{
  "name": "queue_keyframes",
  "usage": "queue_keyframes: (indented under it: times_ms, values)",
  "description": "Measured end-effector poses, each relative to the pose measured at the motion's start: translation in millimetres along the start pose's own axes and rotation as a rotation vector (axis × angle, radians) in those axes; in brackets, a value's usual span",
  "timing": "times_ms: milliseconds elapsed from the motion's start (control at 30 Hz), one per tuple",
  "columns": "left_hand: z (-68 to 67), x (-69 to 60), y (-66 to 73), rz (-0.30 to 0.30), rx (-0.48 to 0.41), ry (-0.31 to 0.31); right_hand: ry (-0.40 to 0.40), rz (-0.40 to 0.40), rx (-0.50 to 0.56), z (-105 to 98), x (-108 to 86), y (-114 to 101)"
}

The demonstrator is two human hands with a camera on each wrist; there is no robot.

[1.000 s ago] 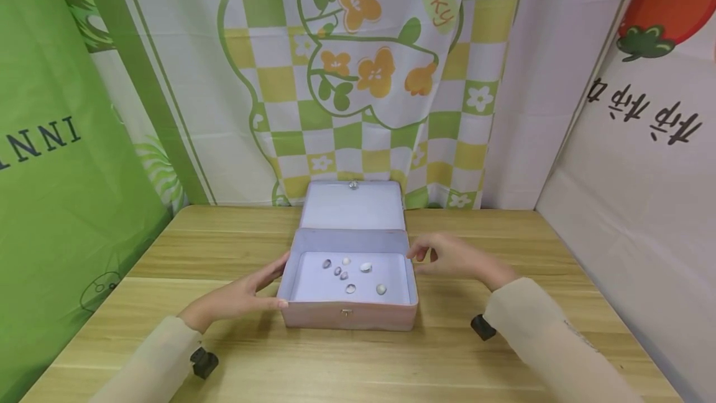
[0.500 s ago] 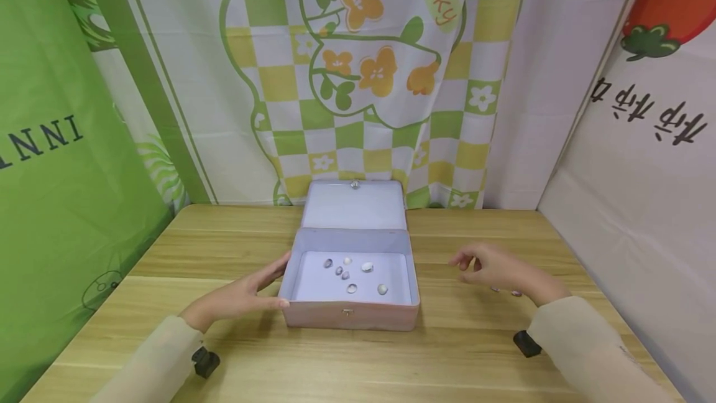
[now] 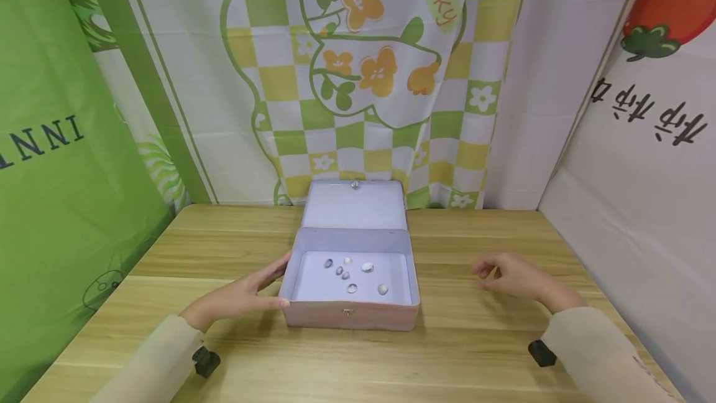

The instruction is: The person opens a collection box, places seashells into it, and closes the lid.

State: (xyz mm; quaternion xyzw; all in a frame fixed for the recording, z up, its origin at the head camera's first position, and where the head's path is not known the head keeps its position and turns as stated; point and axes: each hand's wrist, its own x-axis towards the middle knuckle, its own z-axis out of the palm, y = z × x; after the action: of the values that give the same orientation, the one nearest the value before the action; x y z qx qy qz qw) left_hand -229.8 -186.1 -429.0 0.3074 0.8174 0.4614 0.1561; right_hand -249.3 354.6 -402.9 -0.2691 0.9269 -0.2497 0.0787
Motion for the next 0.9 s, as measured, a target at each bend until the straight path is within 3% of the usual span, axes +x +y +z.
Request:
queue_keyframes:
  times_ms: [300,567,900]
  values:
    - [0.3,0.4,-0.7,0.027,-0.003,-0.003,0.016,-0.026,0.042,9.0,-2.3,27.1]
    - [-0.3,0.6,-0.4,0.041,0.011,0.003,0.017,0.075,0.032,13.3,-8.2,46.2]
    - [-0.5,0.4,-0.8,0.021,0.008,-0.002,-0.001,0.139,0.053,13.7,-8.4,47.4]
